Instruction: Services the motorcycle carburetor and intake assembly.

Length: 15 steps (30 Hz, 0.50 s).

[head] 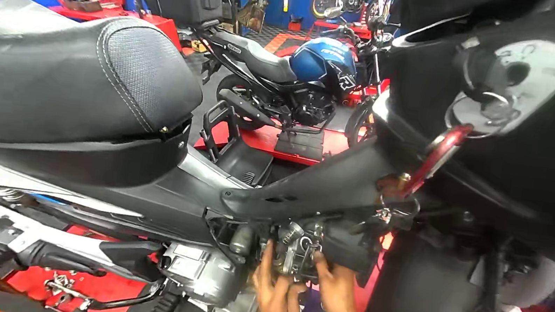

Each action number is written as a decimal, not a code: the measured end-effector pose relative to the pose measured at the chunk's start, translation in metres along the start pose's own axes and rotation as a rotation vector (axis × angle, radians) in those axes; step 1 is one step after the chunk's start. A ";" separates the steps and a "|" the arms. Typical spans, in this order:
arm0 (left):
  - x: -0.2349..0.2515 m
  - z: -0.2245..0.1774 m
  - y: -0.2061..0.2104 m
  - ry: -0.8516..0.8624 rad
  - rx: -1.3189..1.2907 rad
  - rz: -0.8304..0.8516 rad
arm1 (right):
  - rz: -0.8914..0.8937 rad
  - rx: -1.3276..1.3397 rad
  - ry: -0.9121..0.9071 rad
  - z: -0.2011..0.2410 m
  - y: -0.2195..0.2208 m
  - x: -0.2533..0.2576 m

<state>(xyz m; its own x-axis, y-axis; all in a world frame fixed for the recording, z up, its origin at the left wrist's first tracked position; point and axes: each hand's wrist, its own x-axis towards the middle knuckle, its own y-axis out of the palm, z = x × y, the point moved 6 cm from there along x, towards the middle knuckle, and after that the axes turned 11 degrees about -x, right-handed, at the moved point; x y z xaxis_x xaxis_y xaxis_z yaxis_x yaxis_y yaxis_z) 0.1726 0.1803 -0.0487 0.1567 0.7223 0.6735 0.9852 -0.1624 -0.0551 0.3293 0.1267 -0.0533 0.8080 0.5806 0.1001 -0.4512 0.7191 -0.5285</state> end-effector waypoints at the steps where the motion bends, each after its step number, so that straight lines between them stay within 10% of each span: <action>1: 0.000 0.000 0.000 0.000 -0.004 -0.006 | 0.003 0.001 0.005 0.000 0.000 0.000; 15: 0.005 0.002 0.001 -0.024 -0.085 -0.062 | 0.012 -0.089 0.010 0.004 -0.002 -0.001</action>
<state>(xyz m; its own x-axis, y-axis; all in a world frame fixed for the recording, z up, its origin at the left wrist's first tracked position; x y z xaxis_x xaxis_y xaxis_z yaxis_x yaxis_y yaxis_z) 0.1745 0.1849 -0.0467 0.0982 0.7486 0.6557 0.9837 -0.1728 0.0499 0.3278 0.1265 -0.0491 0.8064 0.5852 0.0851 -0.4262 0.6749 -0.6024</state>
